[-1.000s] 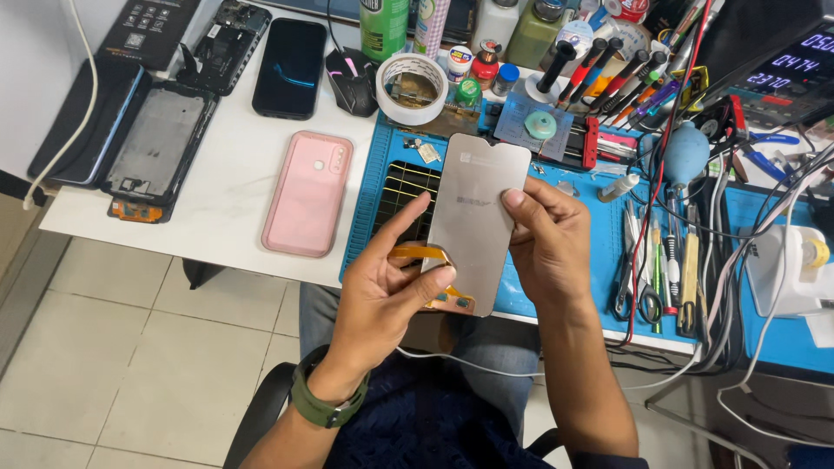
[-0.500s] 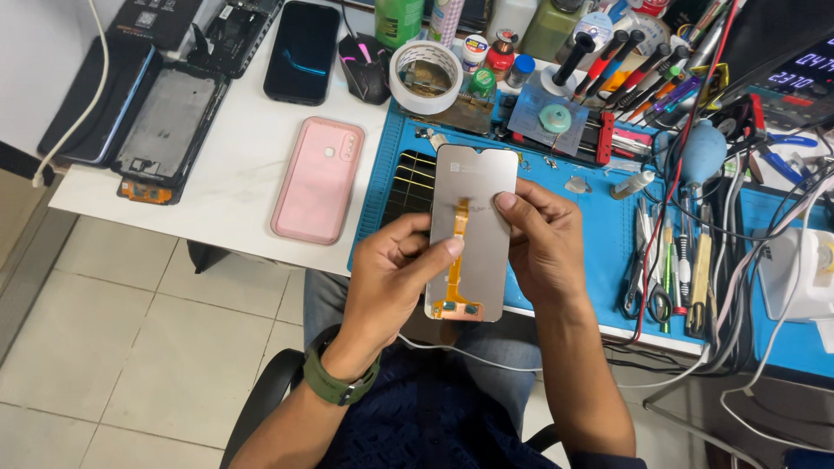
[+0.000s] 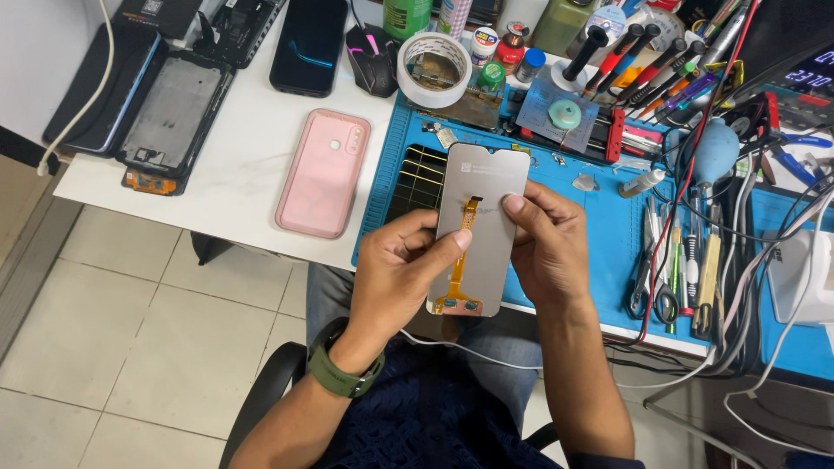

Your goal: The person handles a smartphone with rubber bands, then picks up a disassembled phone chassis. They use a wooden stick to pry open the device and remove the battery. Finally, they use a screwdriver to remove screws from the phone's internal frame.

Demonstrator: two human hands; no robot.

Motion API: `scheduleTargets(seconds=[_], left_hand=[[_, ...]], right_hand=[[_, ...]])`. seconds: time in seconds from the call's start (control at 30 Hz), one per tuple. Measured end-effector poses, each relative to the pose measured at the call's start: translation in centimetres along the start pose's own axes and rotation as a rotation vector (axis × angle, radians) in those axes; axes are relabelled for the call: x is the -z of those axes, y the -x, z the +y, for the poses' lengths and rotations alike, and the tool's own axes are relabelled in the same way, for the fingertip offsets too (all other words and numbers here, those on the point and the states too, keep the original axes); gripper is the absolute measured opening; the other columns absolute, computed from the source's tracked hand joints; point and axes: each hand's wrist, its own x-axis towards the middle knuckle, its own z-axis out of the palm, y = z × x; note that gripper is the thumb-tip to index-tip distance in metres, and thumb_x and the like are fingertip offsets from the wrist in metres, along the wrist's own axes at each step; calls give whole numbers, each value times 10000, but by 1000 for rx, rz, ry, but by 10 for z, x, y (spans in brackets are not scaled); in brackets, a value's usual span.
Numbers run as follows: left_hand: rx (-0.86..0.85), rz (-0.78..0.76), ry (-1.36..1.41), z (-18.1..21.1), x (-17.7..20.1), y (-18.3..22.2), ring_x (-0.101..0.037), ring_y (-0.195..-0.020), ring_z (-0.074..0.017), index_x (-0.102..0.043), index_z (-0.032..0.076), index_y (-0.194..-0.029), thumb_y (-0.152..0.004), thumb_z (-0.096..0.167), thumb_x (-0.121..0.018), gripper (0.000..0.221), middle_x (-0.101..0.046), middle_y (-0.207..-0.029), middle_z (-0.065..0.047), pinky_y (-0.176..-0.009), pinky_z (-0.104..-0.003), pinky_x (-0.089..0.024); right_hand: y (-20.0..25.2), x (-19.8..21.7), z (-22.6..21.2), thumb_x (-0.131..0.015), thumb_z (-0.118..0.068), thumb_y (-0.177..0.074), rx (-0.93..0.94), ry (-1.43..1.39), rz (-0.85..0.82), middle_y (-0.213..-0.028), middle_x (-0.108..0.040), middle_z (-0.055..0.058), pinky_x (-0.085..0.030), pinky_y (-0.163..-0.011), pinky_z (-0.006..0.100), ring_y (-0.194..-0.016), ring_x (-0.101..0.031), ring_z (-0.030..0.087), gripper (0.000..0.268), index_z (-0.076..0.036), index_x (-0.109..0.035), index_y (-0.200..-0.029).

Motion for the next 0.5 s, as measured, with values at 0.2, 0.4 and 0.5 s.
scheduleTargets(seconds=[0.2,0.4,0.5], left_hand=[[-5,-4,-106,12,-1,2,-545,-510,-68,-804,25,-1007,-966,179,-838,163,-703,-557,-115,-499,-208,-442],[47,-15,-125,6,-3,1,-624,-461,-103,-738,16,-922,-934,138,-802,138,-706,-552,-121,-476,-210,-474],[74,-3,-110,11,-7,1,-643,-456,-104,-723,17,-900,-916,115,-775,112,-705,-561,-121,-468,-208,-497]], right_hand=[[1,-9,-1,-738,-144,-979,-67,-28,-26,-855,-783,178,-676,-812,419,-801,-815,267,270,41,-786,-1170],[-14,10,25,-763,-213,-959,-215,-82,-97,-713,-690,54,-596,-609,285,-631,-702,156,275,-3,-784,-1136],[-14,6,27,-764,-226,-951,-256,-121,-100,-696,-671,25,-578,-551,268,-599,-685,128,289,-12,-770,-1144]])
